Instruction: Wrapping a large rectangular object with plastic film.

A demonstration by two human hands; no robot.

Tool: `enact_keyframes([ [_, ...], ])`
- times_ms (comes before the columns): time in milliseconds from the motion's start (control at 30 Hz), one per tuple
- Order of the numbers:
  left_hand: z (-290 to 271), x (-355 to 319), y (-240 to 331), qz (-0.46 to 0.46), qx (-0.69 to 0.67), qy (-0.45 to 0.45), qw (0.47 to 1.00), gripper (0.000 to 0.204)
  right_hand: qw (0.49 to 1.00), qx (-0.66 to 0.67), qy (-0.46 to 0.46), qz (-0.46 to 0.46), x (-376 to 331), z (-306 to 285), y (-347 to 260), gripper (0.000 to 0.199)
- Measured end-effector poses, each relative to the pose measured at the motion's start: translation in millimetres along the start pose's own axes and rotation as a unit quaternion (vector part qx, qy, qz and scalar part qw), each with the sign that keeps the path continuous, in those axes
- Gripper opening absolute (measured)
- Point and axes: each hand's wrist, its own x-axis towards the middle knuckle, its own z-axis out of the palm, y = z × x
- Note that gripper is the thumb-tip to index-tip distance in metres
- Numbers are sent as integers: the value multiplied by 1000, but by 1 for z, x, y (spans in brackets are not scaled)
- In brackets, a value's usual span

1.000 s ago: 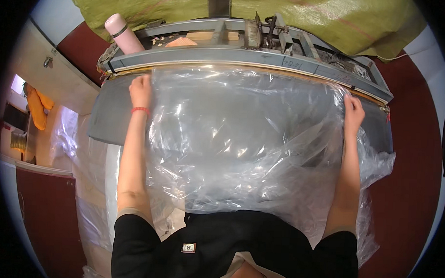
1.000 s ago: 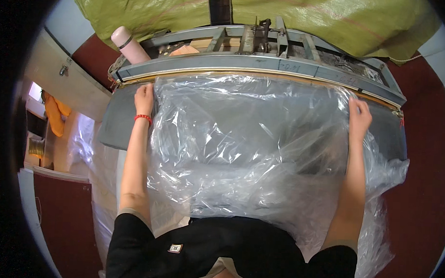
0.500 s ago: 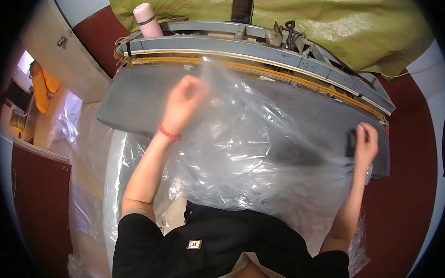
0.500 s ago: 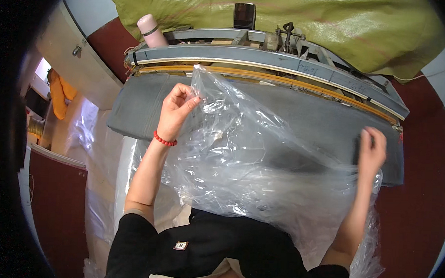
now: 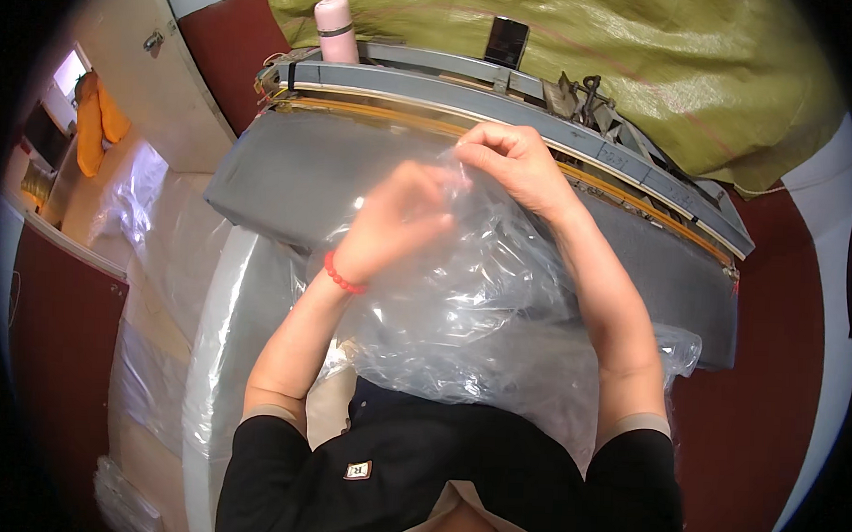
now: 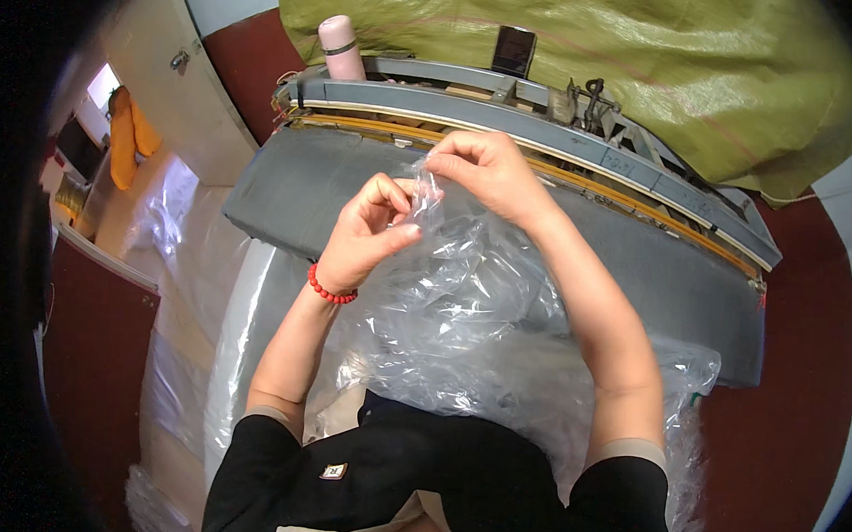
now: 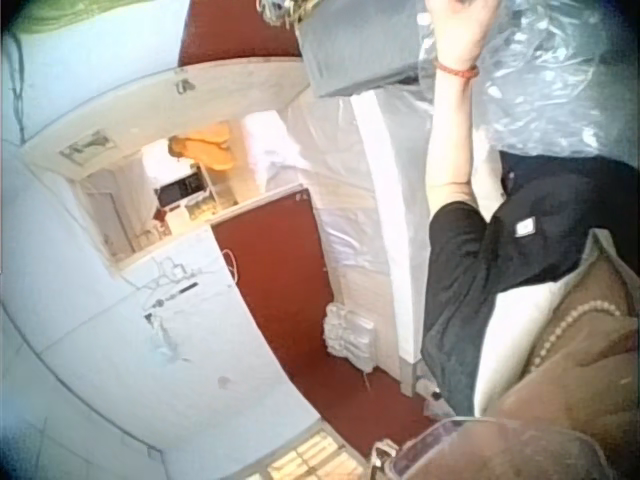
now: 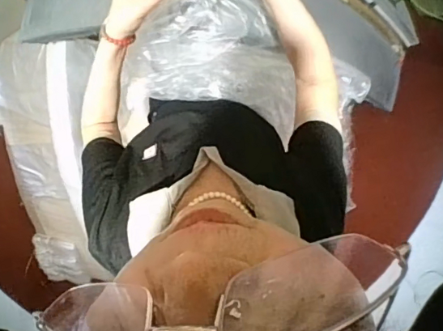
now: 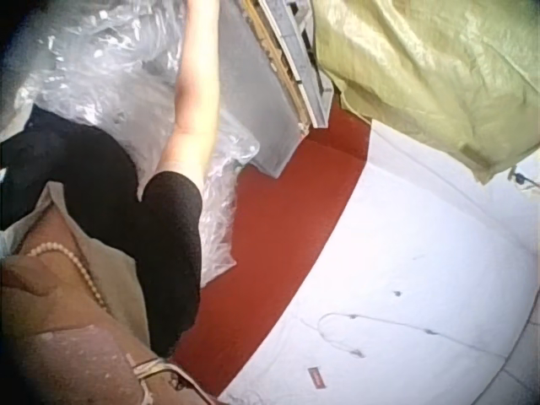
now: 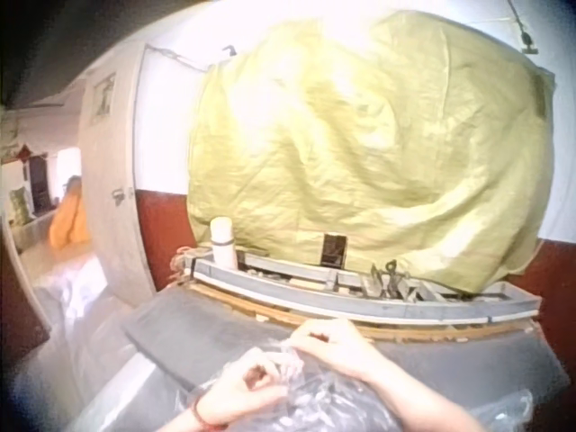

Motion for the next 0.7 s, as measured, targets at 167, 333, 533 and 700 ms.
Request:
enact_keyframes([
  [167, -1, 1, 2, -31, -133, 124, 983, 18, 998, -15, 64, -16, -2, 15, 0, 14],
  [333, 5, 4, -3, -2, -69, 174, 982, 14, 996, -26, 67, -45, -5, 21, -12, 13],
  [533, -2, 12, -1, 172, 390, 229, 875, 18, 988, -97, 116, -42, -18, 16, -16, 11],
  [700, -66, -41, -30, -244, 166, -219, 930, 13, 924, 62, 372, -72, -45, -48, -11, 8],
])
